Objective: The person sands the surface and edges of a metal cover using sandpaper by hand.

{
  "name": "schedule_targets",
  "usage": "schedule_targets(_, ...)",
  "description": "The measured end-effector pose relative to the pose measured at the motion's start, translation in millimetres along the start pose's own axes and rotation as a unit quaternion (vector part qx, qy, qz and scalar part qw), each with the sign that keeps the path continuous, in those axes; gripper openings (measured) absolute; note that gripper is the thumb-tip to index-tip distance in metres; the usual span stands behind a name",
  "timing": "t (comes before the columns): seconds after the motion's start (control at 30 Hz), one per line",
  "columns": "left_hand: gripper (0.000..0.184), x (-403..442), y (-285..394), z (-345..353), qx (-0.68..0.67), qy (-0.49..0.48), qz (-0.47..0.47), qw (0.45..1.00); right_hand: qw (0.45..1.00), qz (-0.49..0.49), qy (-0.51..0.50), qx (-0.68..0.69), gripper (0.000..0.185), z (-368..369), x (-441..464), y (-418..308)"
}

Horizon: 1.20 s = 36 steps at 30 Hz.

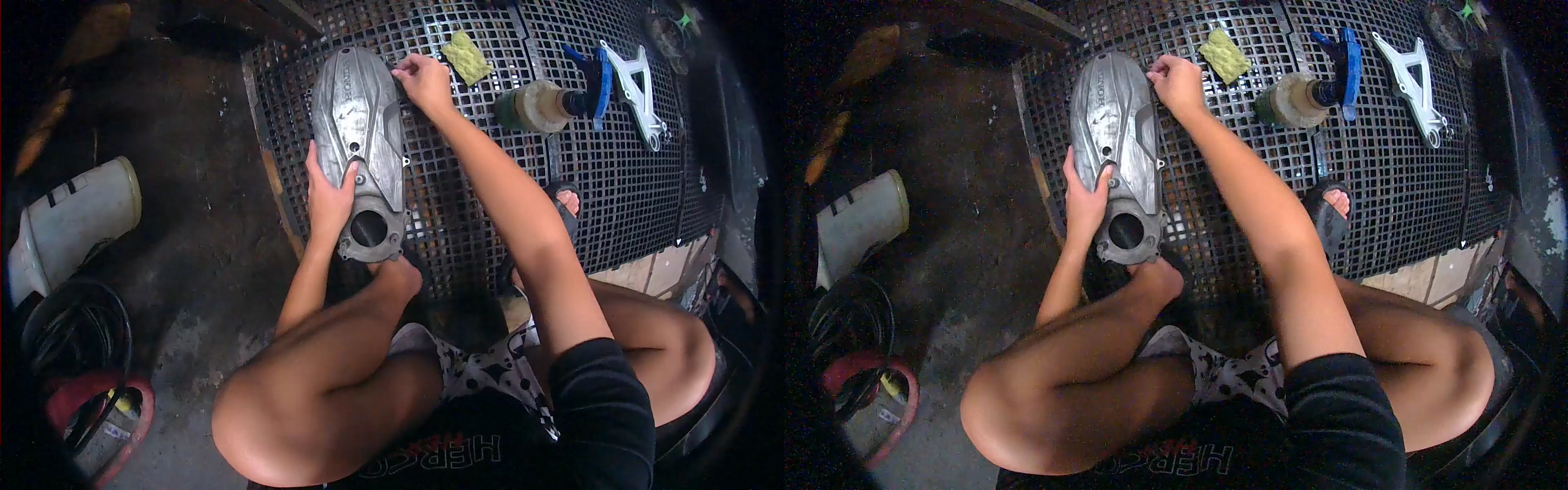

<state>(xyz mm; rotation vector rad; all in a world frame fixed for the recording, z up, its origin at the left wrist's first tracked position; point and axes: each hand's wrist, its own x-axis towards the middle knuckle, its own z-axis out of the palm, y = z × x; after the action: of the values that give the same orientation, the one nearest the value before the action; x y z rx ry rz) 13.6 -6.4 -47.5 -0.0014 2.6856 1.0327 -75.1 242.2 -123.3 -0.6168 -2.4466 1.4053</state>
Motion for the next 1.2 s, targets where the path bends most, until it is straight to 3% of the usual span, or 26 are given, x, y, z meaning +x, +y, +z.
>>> schedule_targets(0.03, 0.089, 0, -2, 1, 0.001, -0.001, 0.000, 1.000, 0.999, -0.034, 0.001, -0.020, 0.014, 3, 4, 0)
schedule_targets(0.23, 0.090, 0, -1, 0, -0.015, 0.002, 0.007, 1.000, 1.000, -0.013, -0.005, -0.003, 0.014, 13, 2, 6)
schedule_targets(0.3, 0.090, 1, 0, 0, -0.005, -0.007, -0.015, 1.000, 0.996, -0.075, 0.015, -0.051, 0.013, 7, -7, 5)
schedule_targets(0.47, 0.089, 2, -3, 1, -0.005, 0.015, 0.025, 1.000, 0.998, -0.064, 0.025, 0.003, 0.014, 6, -6, 8)
schedule_targets(0.57, 0.088, -1, -2, -1, 0.003, 0.003, -0.001, 1.000, 0.998, -0.051, 0.022, -0.016, 0.015, 9, -3, 1)
schedule_targets(0.7, 0.088, 1, -4, 1, 0.008, 0.012, 0.004, 1.000, 0.991, -0.102, 0.039, -0.072, 0.016, 1, 8, 17)
schedule_targets(0.73, 0.088, 1, -5, 2, 0.006, 0.012, 0.003, 1.000, 0.996, -0.051, 0.061, -0.034, 0.014, 1, 9, 15)
schedule_targets(0.87, 0.088, 2, -2, -1, -0.006, 0.016, 0.011, 1.000, 0.996, -0.080, 0.027, -0.011, 0.010, 0, 1, 1)
schedule_targets(1.0, 0.090, 3, -8, 0, -0.004, -0.001, -0.005, 1.000, 0.997, -0.005, 0.076, -0.019, 0.014, 7, 1, 20)
schedule_targets(1.2, 0.089, 4, -12, 3, -0.026, 0.010, 0.020, 0.999, 0.999, -0.003, 0.052, 0.009, 0.016, 6, -14, 16)
